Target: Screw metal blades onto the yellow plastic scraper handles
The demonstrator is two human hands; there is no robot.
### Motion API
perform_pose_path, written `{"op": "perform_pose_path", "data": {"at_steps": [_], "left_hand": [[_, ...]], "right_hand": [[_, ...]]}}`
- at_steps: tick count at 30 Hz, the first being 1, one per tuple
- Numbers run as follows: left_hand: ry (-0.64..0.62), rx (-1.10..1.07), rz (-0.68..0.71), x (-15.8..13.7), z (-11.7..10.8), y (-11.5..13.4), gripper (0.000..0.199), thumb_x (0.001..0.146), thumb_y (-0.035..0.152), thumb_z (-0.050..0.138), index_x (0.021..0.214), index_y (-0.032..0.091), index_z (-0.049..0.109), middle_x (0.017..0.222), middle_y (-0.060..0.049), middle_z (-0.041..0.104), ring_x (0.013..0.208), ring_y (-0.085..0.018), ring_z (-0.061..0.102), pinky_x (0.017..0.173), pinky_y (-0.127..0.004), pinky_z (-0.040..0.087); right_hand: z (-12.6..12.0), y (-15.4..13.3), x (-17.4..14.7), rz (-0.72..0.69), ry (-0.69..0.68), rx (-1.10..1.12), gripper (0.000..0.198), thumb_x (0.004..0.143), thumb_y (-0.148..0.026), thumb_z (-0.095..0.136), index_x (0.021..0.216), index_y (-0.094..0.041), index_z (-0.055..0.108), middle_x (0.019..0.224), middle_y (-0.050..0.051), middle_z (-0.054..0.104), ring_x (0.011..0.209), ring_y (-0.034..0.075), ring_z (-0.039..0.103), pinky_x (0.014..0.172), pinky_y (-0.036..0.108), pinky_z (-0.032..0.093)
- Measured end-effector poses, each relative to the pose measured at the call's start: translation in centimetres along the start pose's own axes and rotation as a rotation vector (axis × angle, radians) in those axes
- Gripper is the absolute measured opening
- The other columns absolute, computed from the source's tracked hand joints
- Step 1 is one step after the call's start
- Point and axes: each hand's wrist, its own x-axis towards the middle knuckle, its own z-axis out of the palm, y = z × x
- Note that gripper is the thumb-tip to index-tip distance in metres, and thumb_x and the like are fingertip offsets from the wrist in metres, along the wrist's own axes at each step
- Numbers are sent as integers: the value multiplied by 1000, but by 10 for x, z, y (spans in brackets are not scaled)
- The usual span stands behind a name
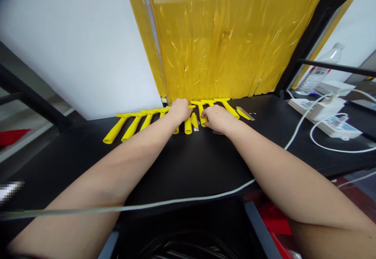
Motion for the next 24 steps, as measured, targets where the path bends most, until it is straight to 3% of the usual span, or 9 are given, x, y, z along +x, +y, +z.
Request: {"op": "perform_pose_path", "data": {"at_steps": [4, 8, 10, 12, 15, 24], "left_hand": [[15, 40, 61, -22, -15, -9, 26, 100, 21, 57, 109, 10, 79, 111, -20, 79, 110, -34, 76, 100, -44, 58], [-16, 2, 289, -63, -23, -31, 26, 98, 22, 58, 113, 21, 79, 115, -7, 80, 110, -25, 75, 102, -35, 57], [-2, -50, 488, -83, -21, -42, 31, 98, 33, 62, 121, 18, 76, 123, -10, 79, 115, -28, 73, 105, -40, 57], [0, -74, 577, -95, -17, -49, 40, 98, 44, 64, 126, 17, 73, 128, -12, 76, 119, -30, 71, 106, -43, 56], [14, -78, 577, -100, -9, -51, 47, 98, 52, 65, 129, 17, 71, 130, -14, 74, 122, -31, 69, 108, -44, 55], [44, -41, 526, -92, 0, -46, 41, 104, 46, 57, 135, 21, 67, 140, -10, 71, 130, -28, 66, 111, -42, 53]], "right_hand": [[1, 1, 0, -11, 1, -25, 38, 89, -24, 78, 127, -24, 81, 120, 10, 82, 114, 32, 75, 104, 43, 57], [-2, -2, -2, -1, -12, -21, 38, 90, -24, 79, 128, -23, 80, 121, 10, 81, 115, 32, 74, 104, 43, 58], [-4, -4, -4, 10, -19, -7, 38, 90, -24, 80, 128, -22, 80, 123, 11, 81, 116, 32, 74, 105, 42, 57], [-6, -5, -5, 22, -23, 6, 38, 90, -22, 78, 128, -21, 80, 124, 12, 80, 116, 32, 74, 106, 43, 57], [-7, -6, -6, 38, -32, 17, 37, 91, -19, 76, 127, -21, 80, 125, 11, 80, 116, 32, 74, 106, 44, 57], [-5, -1, -6, 21, -32, 3, 38, 90, -23, 76, 128, -25, 79, 124, 9, 80, 115, 32, 74, 103, 44, 58]]}}
